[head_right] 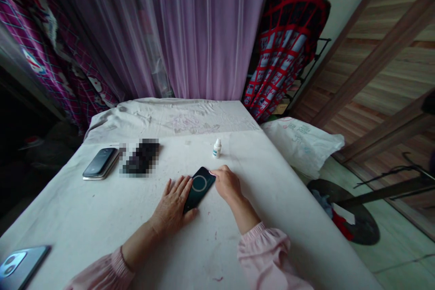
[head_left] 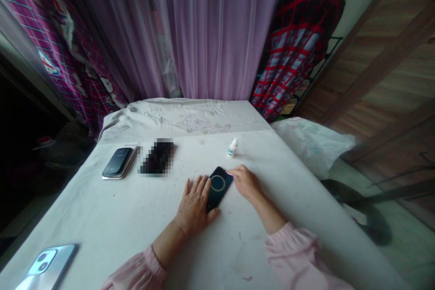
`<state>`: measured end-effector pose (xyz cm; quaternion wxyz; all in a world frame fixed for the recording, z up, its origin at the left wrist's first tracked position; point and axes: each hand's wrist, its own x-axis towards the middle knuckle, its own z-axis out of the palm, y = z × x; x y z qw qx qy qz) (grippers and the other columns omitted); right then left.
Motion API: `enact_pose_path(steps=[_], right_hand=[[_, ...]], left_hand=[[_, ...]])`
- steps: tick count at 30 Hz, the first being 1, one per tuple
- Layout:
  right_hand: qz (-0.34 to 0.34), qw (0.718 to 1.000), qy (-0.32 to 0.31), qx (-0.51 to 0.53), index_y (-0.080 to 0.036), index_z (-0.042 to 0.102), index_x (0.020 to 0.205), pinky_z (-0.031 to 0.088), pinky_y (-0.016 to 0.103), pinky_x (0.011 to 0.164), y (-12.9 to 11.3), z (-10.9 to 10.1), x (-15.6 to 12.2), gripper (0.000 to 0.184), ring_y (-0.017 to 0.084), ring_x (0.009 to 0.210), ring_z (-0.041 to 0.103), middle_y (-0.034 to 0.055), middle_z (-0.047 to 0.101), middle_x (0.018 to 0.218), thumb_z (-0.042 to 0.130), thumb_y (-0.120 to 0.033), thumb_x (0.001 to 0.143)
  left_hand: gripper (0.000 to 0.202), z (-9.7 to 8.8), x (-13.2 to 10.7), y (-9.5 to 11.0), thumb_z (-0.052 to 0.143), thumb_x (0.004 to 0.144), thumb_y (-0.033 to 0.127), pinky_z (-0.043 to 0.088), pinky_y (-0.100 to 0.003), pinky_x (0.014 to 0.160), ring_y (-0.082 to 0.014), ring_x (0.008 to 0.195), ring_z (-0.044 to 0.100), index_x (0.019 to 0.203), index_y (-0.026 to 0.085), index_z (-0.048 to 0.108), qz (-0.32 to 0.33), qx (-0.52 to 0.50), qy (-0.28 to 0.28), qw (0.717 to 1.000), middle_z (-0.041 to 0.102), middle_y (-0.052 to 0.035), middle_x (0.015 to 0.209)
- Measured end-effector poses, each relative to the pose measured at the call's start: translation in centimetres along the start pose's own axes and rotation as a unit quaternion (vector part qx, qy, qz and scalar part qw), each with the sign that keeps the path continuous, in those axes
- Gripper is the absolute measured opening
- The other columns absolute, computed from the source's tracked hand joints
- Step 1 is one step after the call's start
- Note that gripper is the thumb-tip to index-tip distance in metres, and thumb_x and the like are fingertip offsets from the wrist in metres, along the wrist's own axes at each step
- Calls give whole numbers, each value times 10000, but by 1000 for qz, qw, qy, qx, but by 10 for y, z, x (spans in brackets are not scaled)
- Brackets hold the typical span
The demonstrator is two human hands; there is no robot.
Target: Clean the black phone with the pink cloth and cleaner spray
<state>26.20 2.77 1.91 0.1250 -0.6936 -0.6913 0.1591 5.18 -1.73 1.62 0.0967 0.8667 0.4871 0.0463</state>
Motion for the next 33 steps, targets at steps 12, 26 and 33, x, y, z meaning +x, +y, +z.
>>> enact_pose_path(steps=[12, 26, 33], right_hand=[[35, 996, 84, 1, -283, 692, 1157, 464, 223, 753, -9, 18, -15, 434, 151, 885, 639, 63, 647, 1091, 431, -89, 871], [3, 999, 36, -1, -323, 702, 1114, 451, 240, 797, -25, 13, 31, 379, 157, 965, 627, 26, 646, 1158, 431, -148, 915], [-42, 996, 67, -43, -252, 648, 1216, 453, 228, 777, -14, 15, -11, 405, 164, 947, 624, 75, 638, 1129, 356, -144, 957]], left_hand=[[712, 12, 19, -39, 507, 865, 614, 224, -608, 1106, -357, 1352, 388, 1379, 124, 453, -33, 5, 127, 991, 469, -204, 1430], [690, 17, 19, -45, 540, 867, 578, 203, -598, 1118, -338, 1364, 377, 1399, 152, 432, -7, -13, 121, 993, 467, -184, 1438], [687, 14, 19, -44, 544, 863, 567, 210, -604, 1117, -346, 1364, 375, 1393, 145, 433, -8, -11, 114, 993, 462, -183, 1442]])
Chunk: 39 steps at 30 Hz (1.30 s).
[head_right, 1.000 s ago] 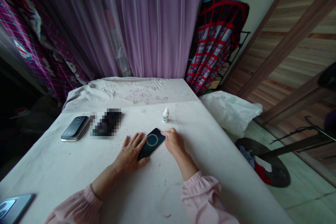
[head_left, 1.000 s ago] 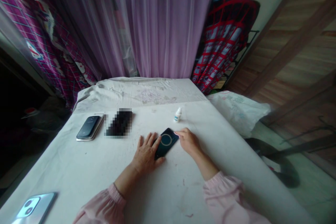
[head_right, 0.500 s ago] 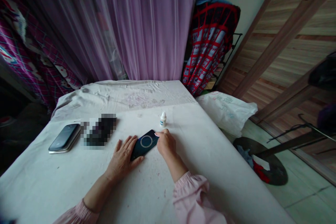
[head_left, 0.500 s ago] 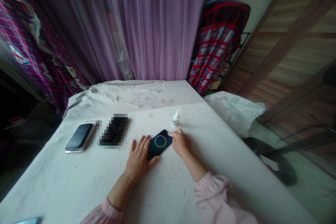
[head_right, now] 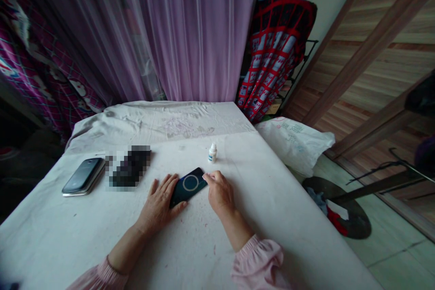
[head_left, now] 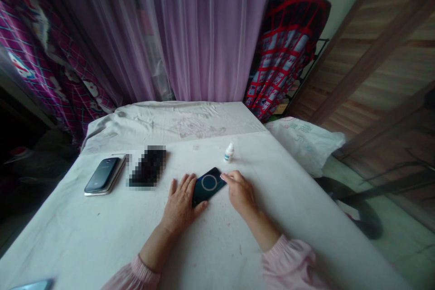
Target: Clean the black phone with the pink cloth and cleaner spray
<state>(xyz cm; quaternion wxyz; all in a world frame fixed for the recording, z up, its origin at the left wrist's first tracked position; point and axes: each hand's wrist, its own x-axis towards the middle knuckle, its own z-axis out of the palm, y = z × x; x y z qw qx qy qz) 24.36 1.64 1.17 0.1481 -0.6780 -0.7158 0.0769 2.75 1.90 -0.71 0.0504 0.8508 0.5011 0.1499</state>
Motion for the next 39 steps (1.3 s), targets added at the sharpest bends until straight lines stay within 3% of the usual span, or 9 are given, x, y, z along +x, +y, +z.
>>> enact_pose_path(steps=[7, 13, 20, 26, 32, 39], right_hand=[[-82, 996, -8, -25, -258, 601, 1263, 447, 234, 810, -13, 13, -10, 381, 184, 1061, 582, 81, 632, 1158, 347, -188, 988], [-3, 998, -19, -66, -247, 630, 1214, 451, 257, 752, -5, 4, 5, 367, 206, 1010, 590, 93, 618, 1168, 364, -168, 972], [-82, 992, -45, -85, -252, 604, 1227, 442, 263, 773, -25, 0, 3, 349, 192, 1022, 576, 83, 630, 1153, 347, -203, 995], [-26, 995, -25, -91, -262, 635, 1164, 414, 263, 729, -26, -1, 22, 328, 194, 996, 573, 66, 625, 1133, 363, -207, 990], [-86, 991, -32, -94, -260, 634, 1134, 395, 244, 739, -42, 5, 20, 299, 182, 1004, 559, 48, 628, 1115, 371, -234, 994], [1, 995, -17, -97, -269, 661, 1110, 382, 248, 677, -26, 1, 33, 321, 179, 947, 570, 55, 616, 1105, 364, -242, 991]], left_hand=[[693, 0, 0, -1, 541, 864, 571, 203, -610, 1117, -351, 1370, 364, 1394, 138, 430, -1, -3, -9, 1000, 449, -181, 1452], [693, -3, 0, 0, 543, 860, 578, 200, -606, 1122, -348, 1367, 369, 1386, 140, 437, -1, -12, -13, 1000, 456, -174, 1449], [723, 1, 1, -2, 549, 857, 576, 194, -620, 1120, -354, 1377, 350, 1394, 111, 417, 2, -13, -20, 1000, 438, -176, 1461], [705, 5, 0, -4, 565, 846, 582, 198, -602, 1124, -350, 1365, 372, 1391, 157, 431, 5, -22, 0, 1000, 459, -160, 1450], [704, 7, -1, -5, 580, 840, 565, 193, -598, 1125, -346, 1360, 380, 1399, 169, 420, 13, -25, 13, 1000, 468, -161, 1444], [722, 11, 0, -6, 558, 842, 602, 207, -601, 1120, -346, 1352, 395, 1396, 158, 424, 24, -24, 27, 999, 485, -170, 1427]])
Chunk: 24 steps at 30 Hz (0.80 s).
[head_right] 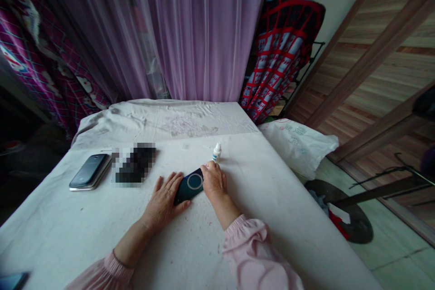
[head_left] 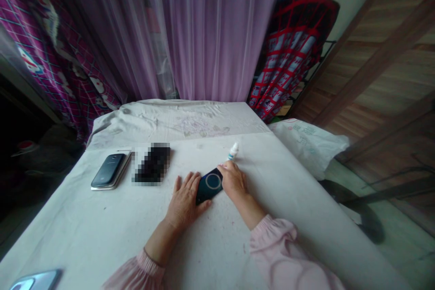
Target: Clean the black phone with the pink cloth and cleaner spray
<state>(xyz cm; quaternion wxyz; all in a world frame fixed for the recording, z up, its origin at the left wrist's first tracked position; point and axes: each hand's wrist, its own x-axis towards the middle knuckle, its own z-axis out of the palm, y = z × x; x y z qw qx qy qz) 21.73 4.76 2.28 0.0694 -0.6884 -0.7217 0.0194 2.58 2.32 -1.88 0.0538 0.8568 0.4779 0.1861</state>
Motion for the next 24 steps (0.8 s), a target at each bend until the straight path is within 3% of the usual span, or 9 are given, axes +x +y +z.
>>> enact_pose_path(steps=[6, 13, 18, 24], right_hand=[[15, 999, -1, 33, -305, 688, 1100, 391, 246, 693, 7, -1, 4, 327, 172, 961, 567, 44, 618, 1120, 389, -244, 980], [3, 1000, -2, 25, -295, 695, 1093, 396, 260, 705, 10, 0, 9, 352, 184, 985, 561, 42, 622, 1146, 364, -242, 984], [-2, 999, 7, 36, -292, 699, 1081, 399, 252, 724, 9, 5, 10, 364, 165, 962, 564, 36, 626, 1127, 350, -248, 989], [-80, 997, 11, 8, -243, 724, 942, 396, 265, 739, -2, 5, 14, 370, 179, 969, 535, 56, 636, 1081, 356, -228, 981]], left_hand=[[815, -1, -16, -10, 506, 799, 725, 267, -610, 1084, -391, 1342, 393, 1341, 118, 458, -24, 32, 42, 998, 472, -229, 1418], [654, -5, -43, -16, 591, 794, 630, 297, -600, 1077, -382, 1309, 439, 1223, 144, 497, -57, 31, 77, 995, 529, -208, 1364], [600, -7, -40, -16, 658, 778, 532, 283, -614, 1081, -367, 1322, 426, 1233, 179, 491, -67, -4, 59, 996, 534, -170, 1369], [604, -10, -38, -16, 663, 789, 509, 248, -622, 1096, -356, 1340, 406, 1268, 195, 470, -65, -30, 40, 997, 525, -163, 1385]])
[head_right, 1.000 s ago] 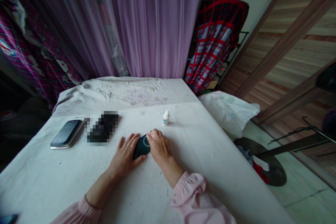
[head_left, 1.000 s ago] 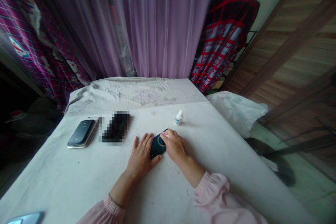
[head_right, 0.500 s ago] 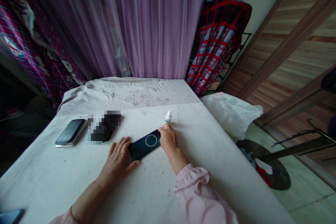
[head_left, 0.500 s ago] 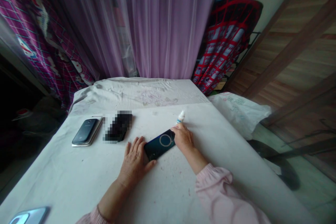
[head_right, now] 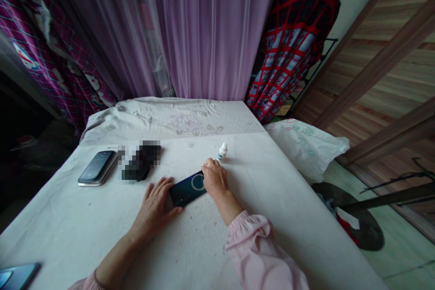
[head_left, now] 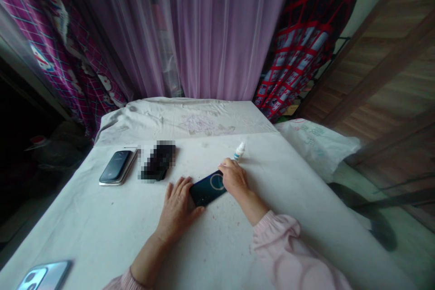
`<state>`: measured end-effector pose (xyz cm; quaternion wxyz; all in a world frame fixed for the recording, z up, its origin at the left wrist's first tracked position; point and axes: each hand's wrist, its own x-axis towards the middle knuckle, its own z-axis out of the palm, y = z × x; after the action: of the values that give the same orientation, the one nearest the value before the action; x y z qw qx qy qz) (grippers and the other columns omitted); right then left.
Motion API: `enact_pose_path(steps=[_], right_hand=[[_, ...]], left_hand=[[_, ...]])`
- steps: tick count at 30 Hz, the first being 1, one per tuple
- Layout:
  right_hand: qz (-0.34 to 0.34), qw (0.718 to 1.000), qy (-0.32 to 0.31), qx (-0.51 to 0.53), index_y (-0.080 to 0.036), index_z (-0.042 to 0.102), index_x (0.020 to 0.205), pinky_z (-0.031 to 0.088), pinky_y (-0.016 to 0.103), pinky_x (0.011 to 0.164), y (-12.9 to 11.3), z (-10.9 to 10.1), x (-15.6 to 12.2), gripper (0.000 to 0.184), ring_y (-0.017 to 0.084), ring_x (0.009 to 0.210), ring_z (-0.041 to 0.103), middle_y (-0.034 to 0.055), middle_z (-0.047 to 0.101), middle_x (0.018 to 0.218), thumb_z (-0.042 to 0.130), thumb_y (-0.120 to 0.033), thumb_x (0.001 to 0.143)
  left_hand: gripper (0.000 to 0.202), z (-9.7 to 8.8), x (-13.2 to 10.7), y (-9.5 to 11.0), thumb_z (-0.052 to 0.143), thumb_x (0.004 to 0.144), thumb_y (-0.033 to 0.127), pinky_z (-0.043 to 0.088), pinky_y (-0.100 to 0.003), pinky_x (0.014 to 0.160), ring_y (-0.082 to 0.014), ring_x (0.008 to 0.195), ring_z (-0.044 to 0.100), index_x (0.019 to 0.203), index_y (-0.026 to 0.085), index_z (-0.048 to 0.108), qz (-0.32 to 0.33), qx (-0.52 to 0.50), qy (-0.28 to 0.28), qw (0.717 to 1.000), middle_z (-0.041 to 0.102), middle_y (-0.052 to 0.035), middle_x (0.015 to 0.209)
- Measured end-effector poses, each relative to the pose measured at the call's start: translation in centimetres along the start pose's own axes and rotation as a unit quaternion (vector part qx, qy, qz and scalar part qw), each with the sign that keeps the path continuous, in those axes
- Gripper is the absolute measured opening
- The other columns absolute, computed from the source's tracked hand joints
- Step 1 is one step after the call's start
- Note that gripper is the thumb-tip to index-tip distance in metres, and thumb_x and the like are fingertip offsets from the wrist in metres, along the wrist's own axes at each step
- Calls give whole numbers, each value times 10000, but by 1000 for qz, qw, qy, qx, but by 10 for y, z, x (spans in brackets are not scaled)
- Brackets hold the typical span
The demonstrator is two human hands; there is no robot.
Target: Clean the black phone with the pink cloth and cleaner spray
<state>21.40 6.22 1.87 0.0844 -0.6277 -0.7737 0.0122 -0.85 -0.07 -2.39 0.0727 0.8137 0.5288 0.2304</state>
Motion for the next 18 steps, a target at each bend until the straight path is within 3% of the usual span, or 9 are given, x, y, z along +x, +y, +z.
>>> enact_pose_path(steps=[6, 11, 14, 18], right_hand=[[-39, 999, -12, 23, -254, 730, 943, 406, 273, 758, -17, -2, -3, 335, 183, 967, 531, 54, 647, 1062, 399, -203, 953], [-55, 995, -5, 79, -269, 747, 927, 388, 283, 883, -20, -8, -4, 254, 197, 1074, 519, 24, 685, 1080, 514, -186, 871], [-54, 994, -12, 98, -249, 734, 986, 377, 274, 913, -14, -8, -2, 284, 181, 1072, 547, 25, 681, 1142, 472, -183, 898], [-17, 996, -22, 81, -208, 694, 1092, 385, 270, 877, -4, -5, 1, 347, 177, 978, 585, 61, 705, 1067, 385, -156, 941]], left_hand=[[618, -3, 1, 4, 684, 778, 490, 236, -626, 1099, -355, 1346, 398, 1274, 188, 476, -9, -5, -8, 1000, 521, -172, 1388], [628, -4, 2, 6, 692, 774, 490, 239, -634, 1097, -363, 1340, 405, 1275, 173, 484, -6, 3, -15, 1000, 521, -178, 1388], [640, -4, 2, 6, 699, 771, 486, 236, -630, 1101, -366, 1338, 407, 1283, 166, 487, -5, 8, -21, 1000, 521, -180, 1388], [654, -4, 2, 7, 691, 782, 472, 232, -626, 1106, -365, 1351, 389, 1314, 161, 473, -3, 12, -24, 1000, 507, -178, 1402]])
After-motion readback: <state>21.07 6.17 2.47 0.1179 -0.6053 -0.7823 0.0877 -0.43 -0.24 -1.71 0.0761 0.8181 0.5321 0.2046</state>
